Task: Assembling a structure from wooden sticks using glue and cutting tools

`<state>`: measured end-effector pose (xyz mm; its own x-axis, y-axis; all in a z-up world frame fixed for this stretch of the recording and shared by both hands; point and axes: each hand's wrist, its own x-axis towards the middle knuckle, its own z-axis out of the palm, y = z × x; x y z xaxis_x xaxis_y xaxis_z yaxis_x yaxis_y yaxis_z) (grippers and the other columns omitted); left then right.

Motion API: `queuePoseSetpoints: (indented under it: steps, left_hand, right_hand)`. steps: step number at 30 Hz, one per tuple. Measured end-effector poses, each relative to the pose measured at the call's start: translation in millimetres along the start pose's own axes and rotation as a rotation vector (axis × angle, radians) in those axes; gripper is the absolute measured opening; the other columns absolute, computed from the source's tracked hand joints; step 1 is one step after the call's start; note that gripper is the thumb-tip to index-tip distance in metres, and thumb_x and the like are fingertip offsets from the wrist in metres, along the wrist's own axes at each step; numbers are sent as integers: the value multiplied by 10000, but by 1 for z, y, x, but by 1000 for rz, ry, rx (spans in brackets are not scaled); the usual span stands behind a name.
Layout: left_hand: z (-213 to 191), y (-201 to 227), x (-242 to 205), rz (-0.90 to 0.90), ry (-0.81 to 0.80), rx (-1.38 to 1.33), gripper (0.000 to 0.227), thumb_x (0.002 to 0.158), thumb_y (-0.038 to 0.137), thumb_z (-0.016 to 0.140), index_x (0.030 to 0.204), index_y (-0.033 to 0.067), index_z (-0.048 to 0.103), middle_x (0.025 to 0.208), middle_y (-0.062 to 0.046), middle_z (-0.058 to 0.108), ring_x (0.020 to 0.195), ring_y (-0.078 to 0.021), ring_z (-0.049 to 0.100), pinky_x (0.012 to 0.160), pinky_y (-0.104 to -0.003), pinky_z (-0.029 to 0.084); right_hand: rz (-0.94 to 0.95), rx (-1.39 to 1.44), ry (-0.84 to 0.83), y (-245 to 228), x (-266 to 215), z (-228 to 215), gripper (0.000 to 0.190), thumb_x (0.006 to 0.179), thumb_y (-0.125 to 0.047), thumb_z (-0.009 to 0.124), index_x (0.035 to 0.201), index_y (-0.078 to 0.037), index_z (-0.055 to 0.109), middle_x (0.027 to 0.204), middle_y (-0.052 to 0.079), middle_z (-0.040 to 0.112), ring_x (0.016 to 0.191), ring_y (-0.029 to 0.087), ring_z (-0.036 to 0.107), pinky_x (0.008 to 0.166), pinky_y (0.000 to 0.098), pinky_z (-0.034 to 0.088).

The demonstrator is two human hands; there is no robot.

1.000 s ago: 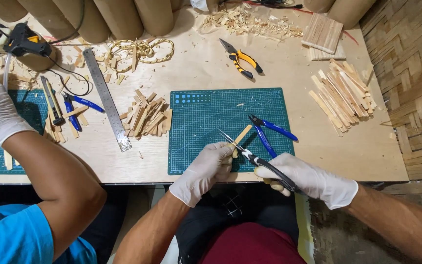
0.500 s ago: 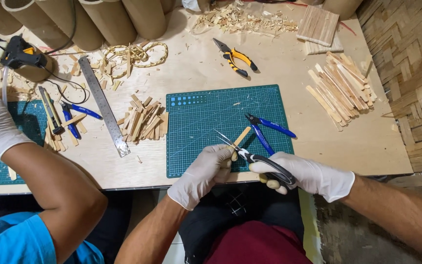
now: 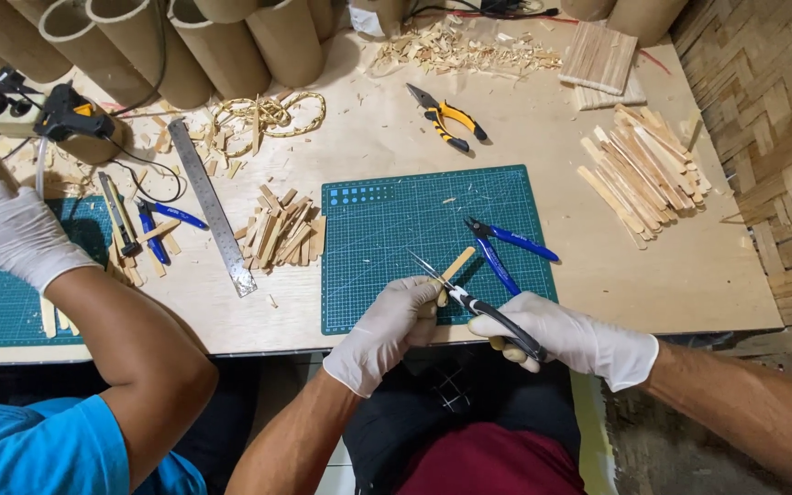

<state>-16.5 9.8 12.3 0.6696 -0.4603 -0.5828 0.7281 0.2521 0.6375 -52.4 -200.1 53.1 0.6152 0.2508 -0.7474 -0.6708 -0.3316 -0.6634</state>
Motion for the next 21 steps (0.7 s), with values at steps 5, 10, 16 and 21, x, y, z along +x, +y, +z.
queuePoseSetpoints:
  steps: [5, 10, 16, 21]
  left_hand:
    - [-5, -3, 6, 8, -1, -30, 165, 966, 40, 532, 811, 9, 579, 512, 80, 250, 336, 2, 219, 309, -175, 200]
    - [-3, 4, 3, 26, 8, -16, 133, 945, 46, 533, 832, 18, 596, 513, 92, 245, 339, 0, 208, 304, -174, 202]
    - [-14, -2, -9, 178, -1, -71, 222, 1064, 162, 448, 932, 77, 605, 593, 63, 382, 444, -23, 366, 419, -173, 273]
    - [-39, -1, -14, 714, 156, 171, 201, 1016, 161, 601, 1030, 26, 749, 863, -54, 677, 740, -148, 543, 712, -282, 479]
  right_hand:
    - [36, -20, 40, 4, -1, 2, 444, 804, -396, 799, 710, 15, 661, 469, 100, 509, 346, 170, 536, 394, 217, 325]
    - [52, -73, 100, -25, -20, -2, 400, 813, -344, 802, 710, 22, 679, 471, 118, 559, 353, 188, 585, 381, 222, 347]
    - [145, -338, 313, -83, -59, -18, 373, 813, -320, 850, 802, 50, 802, 573, 178, 705, 471, 283, 694, 452, 295, 465]
    - [-16, -1022, 613, -75, -17, -62, 467, 955, -576, 512, 643, -230, 505, 523, -58, 497, 523, 119, 503, 537, 276, 449]
